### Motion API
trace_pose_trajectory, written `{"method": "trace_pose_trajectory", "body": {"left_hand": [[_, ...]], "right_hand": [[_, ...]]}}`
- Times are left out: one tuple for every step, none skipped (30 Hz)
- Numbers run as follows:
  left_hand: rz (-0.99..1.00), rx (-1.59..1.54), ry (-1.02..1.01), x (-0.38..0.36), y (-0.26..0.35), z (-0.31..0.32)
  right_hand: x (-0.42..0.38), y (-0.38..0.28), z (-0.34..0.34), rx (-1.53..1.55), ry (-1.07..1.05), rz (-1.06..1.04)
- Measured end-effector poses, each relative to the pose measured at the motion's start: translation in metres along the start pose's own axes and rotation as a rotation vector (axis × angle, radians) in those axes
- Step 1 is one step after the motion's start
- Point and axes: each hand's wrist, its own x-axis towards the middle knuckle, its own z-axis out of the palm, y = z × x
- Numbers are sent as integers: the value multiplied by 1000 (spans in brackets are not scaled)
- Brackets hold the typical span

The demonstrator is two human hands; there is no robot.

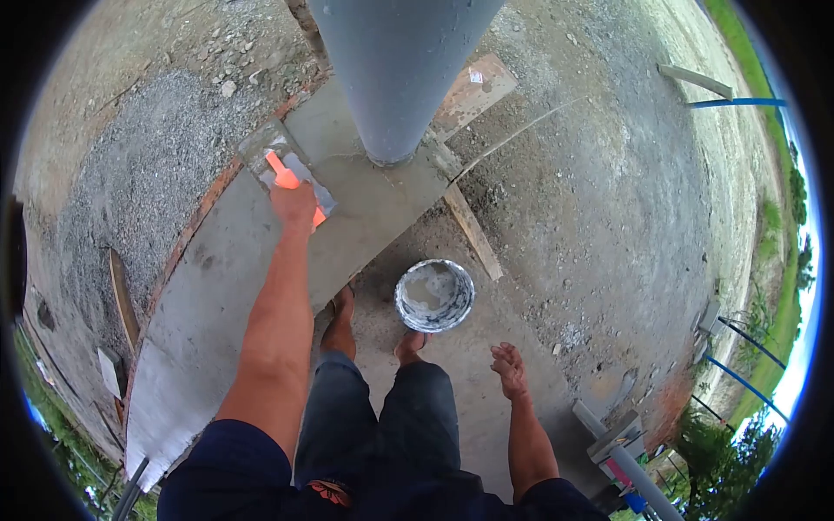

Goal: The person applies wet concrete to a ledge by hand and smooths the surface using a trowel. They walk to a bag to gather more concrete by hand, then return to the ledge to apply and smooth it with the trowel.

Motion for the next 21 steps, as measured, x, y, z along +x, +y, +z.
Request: {"method": "trace_pose_trajectory", "body": {"left_hand": [[-40, -28, -16, 9, 7, -29], [-17, -59, -4, 29, -2, -55], [7, -94, 10, 42, -9, -71], [8, -74, -108, 40, -3, -77], [4, -53, -230, 32, 9, -84], [-3, -30, -353, 25, 22, -87], [108, 36, -463, 13, 37, -74], [130, 77, -534, 6, 44, -56], [152, 118, -607, 2, 49, -38], [124, 185, -649, 0, 53, -22], [96, 250, -691, 1, 56, -9], [144, 292, -673, 6, 50, 3], [192, 336, -656, 14, 36, 18], [242, 380, -638, 18, 27, 28], [213, 411, -646, 23, 18, 35], [195, 415, -647, 25, 21, 36], [174, 423, -652, 26, 23, 35], [156, 434, -656, 28, 25, 31], [219, 495, -610, 31, 32, 27], [280, 554, -565, 31, 38, 22], [339, 609, -520, 30, 43, 16]], "right_hand": [[1, -1, 2, 0, 3, 10], [3, -2, 4, -2, 4, 20], [5, -2, 6, -2, -10, 30], [7, -1, 8, -4, -20, 41], [8, -2, 9, -7, -25, 55], [9, -3, 9, -13, -25, 47], [9, -5, 12, -17, -24, 41], [10, -7, 15, -22, -23, 34], [10, -10, 18, -27, -12, 36], [10, -14, 22, -34, 0, 37], [10, -18, 24, -42, 12, 38], [10, -19, 26, -37, 14, 34], [10, -19, 29, -32, 15, 32], [10, -19, 32, -25, 16, 29], [10, -19, 35, -20, 14, 34], [12, -20, 38, -14, 13, 36], [9, -19, 41, -7, 13, 43], [6, -17, 46, -21, 17, 54], [10, -20, 53, -36, 16, 52], [10, -22, 58, -52, 17, 51], [12, -25, 63, -51, 17, 57]]}}
